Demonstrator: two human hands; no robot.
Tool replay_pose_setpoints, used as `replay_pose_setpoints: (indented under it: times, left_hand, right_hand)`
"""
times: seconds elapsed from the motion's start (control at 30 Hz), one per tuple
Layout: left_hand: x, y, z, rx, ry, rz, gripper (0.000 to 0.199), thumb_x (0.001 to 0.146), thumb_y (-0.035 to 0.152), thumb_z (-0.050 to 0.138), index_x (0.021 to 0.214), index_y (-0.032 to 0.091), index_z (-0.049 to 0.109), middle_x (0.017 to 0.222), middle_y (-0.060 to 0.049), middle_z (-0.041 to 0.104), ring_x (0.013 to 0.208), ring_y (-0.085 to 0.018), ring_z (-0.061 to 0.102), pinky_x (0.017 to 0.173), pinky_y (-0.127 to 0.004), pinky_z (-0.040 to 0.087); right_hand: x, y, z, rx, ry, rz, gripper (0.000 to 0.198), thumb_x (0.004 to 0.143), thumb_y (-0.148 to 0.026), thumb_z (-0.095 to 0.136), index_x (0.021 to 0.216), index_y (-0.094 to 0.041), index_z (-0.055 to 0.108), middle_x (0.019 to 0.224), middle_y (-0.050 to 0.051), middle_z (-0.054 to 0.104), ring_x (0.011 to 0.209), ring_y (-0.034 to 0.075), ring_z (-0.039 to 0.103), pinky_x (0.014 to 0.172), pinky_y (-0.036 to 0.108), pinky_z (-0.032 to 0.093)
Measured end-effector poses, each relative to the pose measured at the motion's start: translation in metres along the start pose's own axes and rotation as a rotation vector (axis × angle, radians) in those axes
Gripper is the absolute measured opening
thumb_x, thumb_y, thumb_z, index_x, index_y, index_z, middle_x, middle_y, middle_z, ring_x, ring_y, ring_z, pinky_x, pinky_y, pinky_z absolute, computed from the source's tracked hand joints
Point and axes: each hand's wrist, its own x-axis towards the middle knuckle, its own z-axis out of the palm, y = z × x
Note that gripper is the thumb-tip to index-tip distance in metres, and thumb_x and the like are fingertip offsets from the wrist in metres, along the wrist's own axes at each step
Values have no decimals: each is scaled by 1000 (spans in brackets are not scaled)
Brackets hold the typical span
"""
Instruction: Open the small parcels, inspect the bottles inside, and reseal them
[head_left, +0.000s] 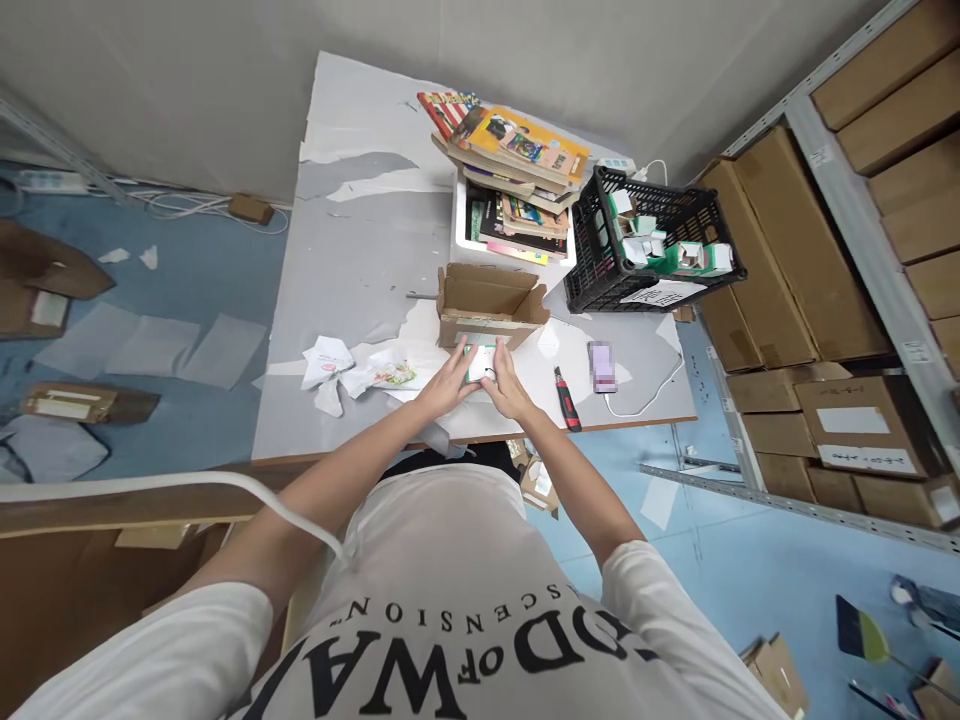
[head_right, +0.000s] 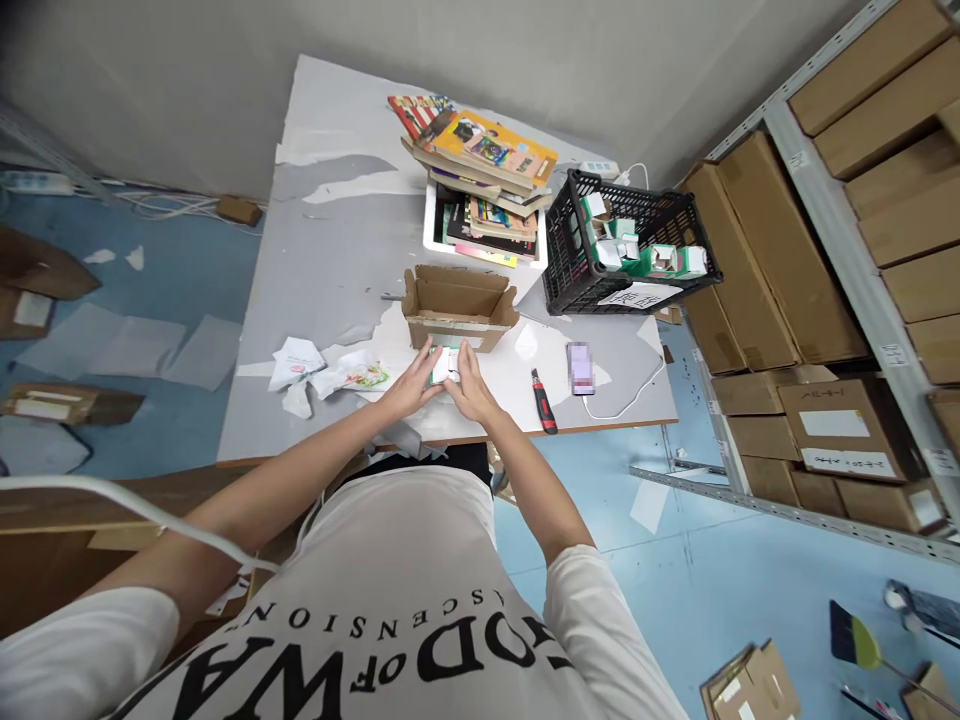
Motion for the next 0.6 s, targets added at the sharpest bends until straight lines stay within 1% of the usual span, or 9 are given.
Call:
replay_pose_setpoints:
  times: [0.07,0.13,0.2,0.23,0.3,0.37,0.43,0.5,0.6]
  left_hand:
    - [0,2,-2,29,-29,-7,69,91,35,53,150,20,21,159,-18,10,146,-30,19,115,-48,28]
    - [1,2,-5,41,-65,-3,69,90,31,53,151,20,22,159,-17,12,146,-30,20,116,-47,27]
    - [1,2,-8,35,-91,-2,71,89,28,51,152,20,18,160,-16,11,146,-29,19,116,-46,26]
    - [1,2,-9,29,-97,-13,74,89,28,50,153,20,13,160,-16,10,146,-29,18,116,-45,27]
    - [1,0,-10,4,-88,-55,83,89,29,49,153,18,-3,160,-18,10,146,-28,19,116,-46,28]
    - [-1,-2,-10,-12,-89,-93,93,88,30,50,150,16,-17,159,-20,12,145,-29,20,114,-47,29]
    - [-4,-5,-10,0,-115,-118,99,85,30,51,148,15,-24,158,-22,14,145,-29,20,113,-49,29]
    - [-7,-8,-11,32,-133,-142,102,83,30,54,148,14,-23,157,-23,17,145,-30,21,113,-51,29]
    - [-13,-12,-14,71,-91,-200,100,81,34,57,151,12,-11,154,-24,26,143,-32,27,113,-53,29]
  right_hand:
    - [3,0,-5,-68,-23,-58,86,91,-64,36,154,-21,-2,160,14,2,148,29,5,117,51,21]
    - [9,-2,-10,-183,-63,-133,85,87,-65,45,154,-22,14,159,15,8,147,33,9,115,54,24]
    - [15,-5,-15,-332,-117,-198,81,85,-64,49,151,-23,26,157,16,14,145,37,12,112,59,24]
    - [18,-7,-16,-403,-143,-218,80,85,-63,51,150,-23,29,157,17,17,143,38,15,111,60,25]
    - [22,-10,-17,-513,-173,-232,78,85,-63,51,149,-23,31,154,19,24,138,38,23,108,60,30]
    - [24,-13,-17,-580,-182,-217,77,85,-62,51,149,-25,32,149,19,32,132,37,31,104,57,37]
    - [24,-14,-16,-622,-189,-183,73,85,-60,52,149,-30,31,143,17,39,126,35,36,96,52,46]
    - [24,-16,-16,-638,-195,-154,70,86,-56,54,148,-33,30,137,15,43,121,33,39,88,46,52]
    - [23,-18,-22,-611,-170,-118,67,88,-51,54,148,-33,30,130,15,45,117,30,41,84,44,54]
